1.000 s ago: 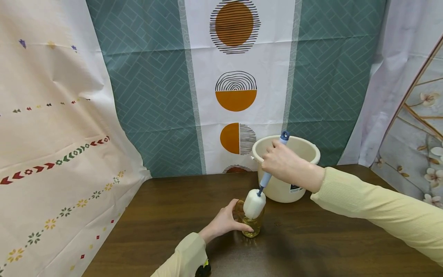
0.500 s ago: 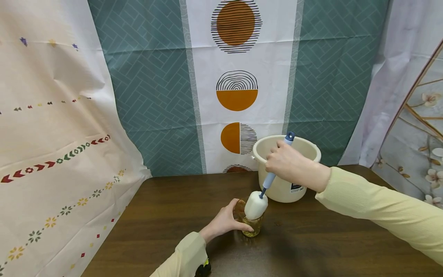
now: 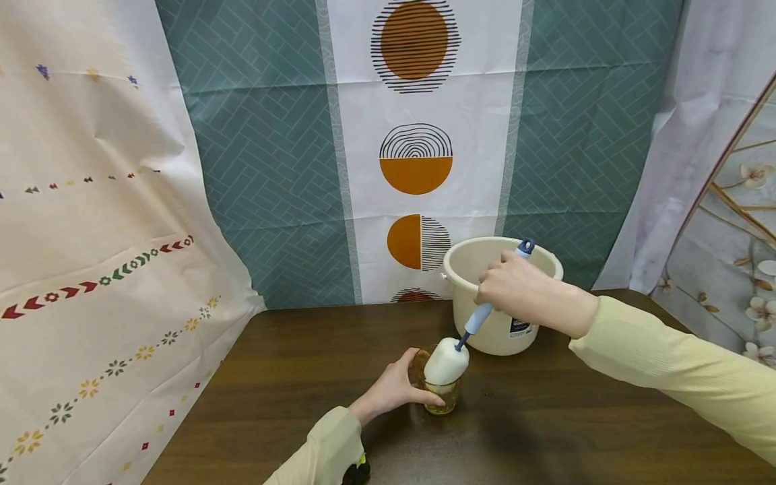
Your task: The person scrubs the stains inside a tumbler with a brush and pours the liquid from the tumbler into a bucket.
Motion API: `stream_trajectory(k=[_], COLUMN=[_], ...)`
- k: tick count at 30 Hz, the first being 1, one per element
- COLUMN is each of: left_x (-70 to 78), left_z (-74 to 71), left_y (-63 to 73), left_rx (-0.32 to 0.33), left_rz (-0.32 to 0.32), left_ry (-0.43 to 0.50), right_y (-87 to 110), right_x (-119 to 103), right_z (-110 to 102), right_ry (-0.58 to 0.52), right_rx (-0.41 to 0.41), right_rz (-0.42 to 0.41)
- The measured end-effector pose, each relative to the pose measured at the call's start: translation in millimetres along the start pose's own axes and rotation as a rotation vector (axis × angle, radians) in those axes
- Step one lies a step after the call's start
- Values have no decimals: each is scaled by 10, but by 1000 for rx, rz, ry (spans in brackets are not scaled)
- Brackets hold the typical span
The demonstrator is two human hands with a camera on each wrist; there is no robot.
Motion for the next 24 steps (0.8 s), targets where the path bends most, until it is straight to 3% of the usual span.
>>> stream_trajectory(k=[15, 24], left_x=[6, 43], left_z=[-15, -24], left_y=[2, 10], left_rx=[4, 13], left_rz=[-2, -14], left_ry=[14, 18], right_y=[327, 592], right_x=[126, 187], right_z=[75, 151], right_ry=[-108, -255], right_rx=[52, 114], right_rz=[51, 101])
Point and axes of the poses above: each hand's wrist, its own y-axis away from the middle knuckle, its own z-axis out of the palm, x = y × z, the point moved 8 cm from there along -y, towards the middle knuckle, and after that the axes turned 13 degrees about x, right-handed, at the moved point
